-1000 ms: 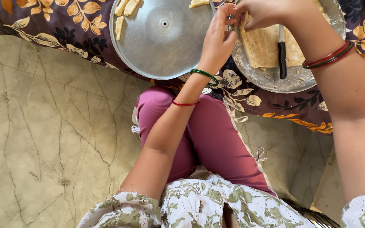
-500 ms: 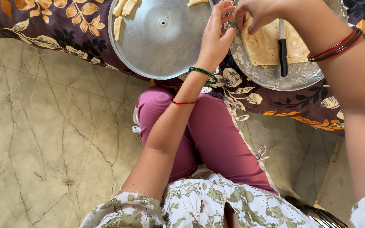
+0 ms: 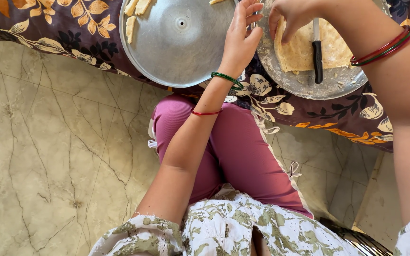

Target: The person cuts a flattened sheet of dough into strips using a knife and arranges the pieces on a metal tray. The person handles the dough strips by hand, placing them in rows on the tray.

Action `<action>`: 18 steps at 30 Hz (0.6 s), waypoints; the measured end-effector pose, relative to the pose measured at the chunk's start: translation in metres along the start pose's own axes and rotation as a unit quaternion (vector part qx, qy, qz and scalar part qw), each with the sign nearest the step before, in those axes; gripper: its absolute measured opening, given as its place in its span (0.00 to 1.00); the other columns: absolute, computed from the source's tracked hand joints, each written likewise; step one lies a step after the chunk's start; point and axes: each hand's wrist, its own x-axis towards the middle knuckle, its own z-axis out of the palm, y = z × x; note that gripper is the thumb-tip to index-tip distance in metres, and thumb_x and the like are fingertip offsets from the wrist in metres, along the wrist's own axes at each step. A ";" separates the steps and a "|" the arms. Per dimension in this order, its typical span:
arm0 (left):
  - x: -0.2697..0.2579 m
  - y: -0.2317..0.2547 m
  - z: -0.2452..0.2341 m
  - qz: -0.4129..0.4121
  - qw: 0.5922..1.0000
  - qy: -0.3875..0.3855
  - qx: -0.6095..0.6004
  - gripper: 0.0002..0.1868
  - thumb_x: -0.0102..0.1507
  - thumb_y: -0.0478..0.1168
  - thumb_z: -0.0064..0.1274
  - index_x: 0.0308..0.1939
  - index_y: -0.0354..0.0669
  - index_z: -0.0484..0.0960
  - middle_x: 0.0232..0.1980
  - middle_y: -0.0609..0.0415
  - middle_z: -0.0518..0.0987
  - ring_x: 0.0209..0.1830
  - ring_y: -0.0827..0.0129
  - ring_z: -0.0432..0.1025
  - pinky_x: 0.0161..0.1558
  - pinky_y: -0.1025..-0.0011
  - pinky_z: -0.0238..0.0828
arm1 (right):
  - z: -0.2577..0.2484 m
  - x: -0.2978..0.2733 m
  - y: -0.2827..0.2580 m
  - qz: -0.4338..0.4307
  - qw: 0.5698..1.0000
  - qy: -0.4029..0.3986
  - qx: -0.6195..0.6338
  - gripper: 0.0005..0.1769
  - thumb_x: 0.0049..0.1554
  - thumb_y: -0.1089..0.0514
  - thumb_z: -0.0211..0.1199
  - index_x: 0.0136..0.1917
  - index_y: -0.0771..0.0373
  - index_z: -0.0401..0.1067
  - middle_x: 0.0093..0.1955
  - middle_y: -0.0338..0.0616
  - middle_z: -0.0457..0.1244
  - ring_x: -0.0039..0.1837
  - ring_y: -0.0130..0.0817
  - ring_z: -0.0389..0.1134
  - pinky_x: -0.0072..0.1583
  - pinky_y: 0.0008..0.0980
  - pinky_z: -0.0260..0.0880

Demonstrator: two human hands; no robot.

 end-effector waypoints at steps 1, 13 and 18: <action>0.000 0.000 0.000 -0.001 1.000 0.000 -0.001 0.31 0.69 0.29 0.47 0.75 0.50 0.62 0.72 0.50 0.74 0.71 0.61 0.74 0.62 0.65 0.79 | -0.001 -0.002 0.000 -0.001 1.000 -0.004 -0.001 0.26 0.41 0.52 0.81 0.55 0.50 0.84 0.50 0.36 0.75 0.49 0.35 0.77 0.53 0.35 0.76; -0.001 -0.001 -0.001 -0.008 1.000 -0.018 -0.023 0.37 0.69 0.28 0.46 0.81 0.53 0.54 0.74 0.49 0.74 0.74 0.61 0.73 0.61 0.68 0.78 | 0.005 -0.003 -0.003 -0.005 0.999 -0.024 -0.032 0.25 0.40 0.51 0.82 0.52 0.48 0.85 0.50 0.33 0.75 0.48 0.33 0.76 0.52 0.34 0.75; 0.000 -0.008 0.001 -0.015 0.998 -0.044 -0.038 0.40 0.70 0.28 0.47 0.84 0.54 0.50 0.79 0.46 0.71 0.80 0.58 0.68 0.68 0.67 0.74 | 0.004 -0.010 -0.005 -0.022 0.999 -0.015 -0.046 0.20 0.42 0.51 0.81 0.49 0.50 0.86 0.48 0.33 0.75 0.47 0.33 0.76 0.52 0.34 0.75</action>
